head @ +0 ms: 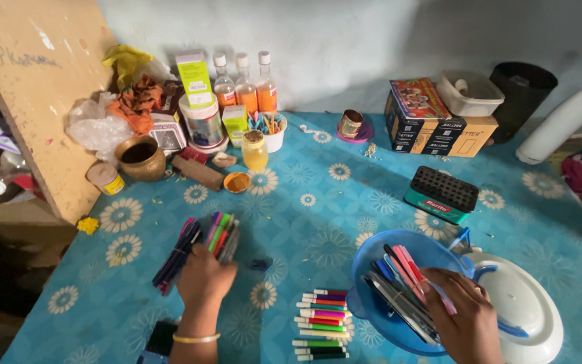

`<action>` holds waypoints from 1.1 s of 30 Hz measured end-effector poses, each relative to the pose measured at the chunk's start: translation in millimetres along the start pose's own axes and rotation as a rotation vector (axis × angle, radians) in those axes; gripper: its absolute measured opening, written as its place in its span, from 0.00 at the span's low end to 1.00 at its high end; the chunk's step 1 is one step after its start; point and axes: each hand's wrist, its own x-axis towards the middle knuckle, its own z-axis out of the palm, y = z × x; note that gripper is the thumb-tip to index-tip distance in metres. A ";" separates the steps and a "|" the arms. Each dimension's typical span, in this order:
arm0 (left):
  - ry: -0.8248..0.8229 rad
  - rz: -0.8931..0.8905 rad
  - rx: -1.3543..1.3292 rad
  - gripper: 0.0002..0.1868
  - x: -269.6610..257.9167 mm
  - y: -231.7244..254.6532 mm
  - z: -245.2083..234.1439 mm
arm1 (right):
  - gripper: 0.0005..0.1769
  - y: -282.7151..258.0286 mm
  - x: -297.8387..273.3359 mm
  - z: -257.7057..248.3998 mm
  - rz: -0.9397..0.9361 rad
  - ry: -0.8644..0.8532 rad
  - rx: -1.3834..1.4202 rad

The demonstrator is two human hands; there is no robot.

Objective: The person gathers pens and markers from a table, places them into a blue bowl, then transfers them into a black marker rack. They also handle a small brush and a lidded container, moving items aside to reach the work.

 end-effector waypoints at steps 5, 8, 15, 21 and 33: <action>-0.342 0.260 -0.952 0.32 -26.6 11.5 22.7 | 0.12 -19.7 -16.6 9.7 0.396 -0.140 0.548; -0.787 0.334 -1.666 0.36 -64.2 26.0 46.9 | 0.24 -41.0 -23.6 28.5 0.557 -0.338 0.786; -0.838 0.810 -1.579 0.21 -139.2 70.8 85.7 | 0.35 -56.6 -25.6 47.2 0.864 -0.265 1.341; -1.467 0.019 -1.964 0.31 -160.8 103.1 76.4 | 0.33 -33.6 -18.3 32.8 0.751 0.001 1.287; -1.322 -0.223 -1.642 0.48 -201.1 135.6 84.2 | 0.25 1.5 22.2 -22.1 0.131 -0.079 -0.199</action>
